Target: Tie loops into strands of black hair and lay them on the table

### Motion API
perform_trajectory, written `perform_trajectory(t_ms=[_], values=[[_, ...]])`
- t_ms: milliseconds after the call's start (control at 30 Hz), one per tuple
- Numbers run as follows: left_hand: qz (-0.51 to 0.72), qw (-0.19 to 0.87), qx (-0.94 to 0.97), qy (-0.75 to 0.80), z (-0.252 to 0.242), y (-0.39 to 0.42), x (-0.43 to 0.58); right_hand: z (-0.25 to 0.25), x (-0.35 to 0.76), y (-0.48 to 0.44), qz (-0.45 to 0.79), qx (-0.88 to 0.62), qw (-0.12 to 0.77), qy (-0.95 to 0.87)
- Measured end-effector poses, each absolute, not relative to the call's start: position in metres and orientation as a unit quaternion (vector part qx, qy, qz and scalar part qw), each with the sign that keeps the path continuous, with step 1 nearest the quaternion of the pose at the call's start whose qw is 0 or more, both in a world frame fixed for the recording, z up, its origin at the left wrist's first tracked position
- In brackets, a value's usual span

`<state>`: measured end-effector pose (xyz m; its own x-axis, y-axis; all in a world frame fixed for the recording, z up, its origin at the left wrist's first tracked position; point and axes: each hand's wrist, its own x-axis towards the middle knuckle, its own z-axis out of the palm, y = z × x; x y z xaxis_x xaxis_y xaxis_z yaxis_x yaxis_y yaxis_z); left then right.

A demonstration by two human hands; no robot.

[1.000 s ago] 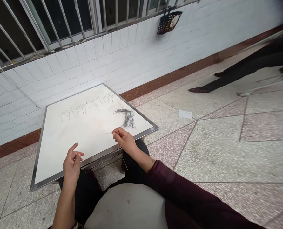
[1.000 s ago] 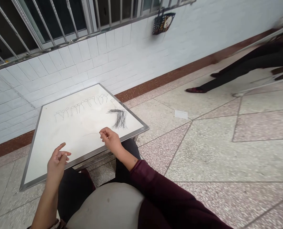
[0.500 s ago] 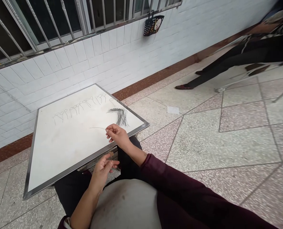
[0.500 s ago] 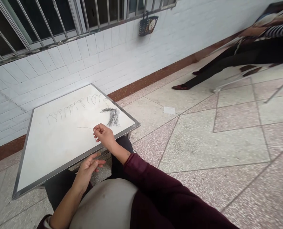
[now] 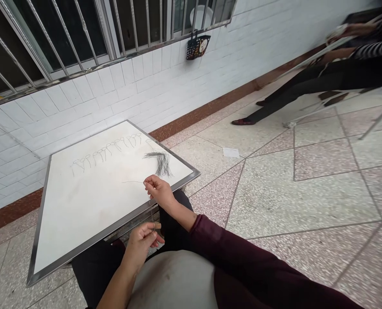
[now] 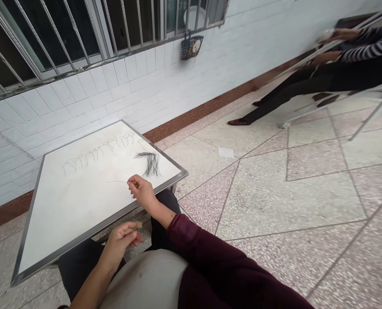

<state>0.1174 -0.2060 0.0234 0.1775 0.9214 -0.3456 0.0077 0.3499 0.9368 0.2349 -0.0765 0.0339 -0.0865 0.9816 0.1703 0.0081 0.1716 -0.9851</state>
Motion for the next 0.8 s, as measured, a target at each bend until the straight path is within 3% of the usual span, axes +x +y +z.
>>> perform_trajectory(t_ms=[167,300,800], values=[[0.297,0.634,0.473,0.535,0.008,-0.207,0.114,0.020,0.254,-0.049,0.393,-0.486,0.522,-0.580],[0.326,0.587,0.482,0.562,-0.007,-0.202,0.097,0.011,0.290,-0.002,0.267,-0.570,0.470,-0.619],[0.471,0.421,0.344,0.695,-0.041,-0.183,0.004,-0.011,0.315,0.114,0.188,-0.679,0.361,-0.611]])
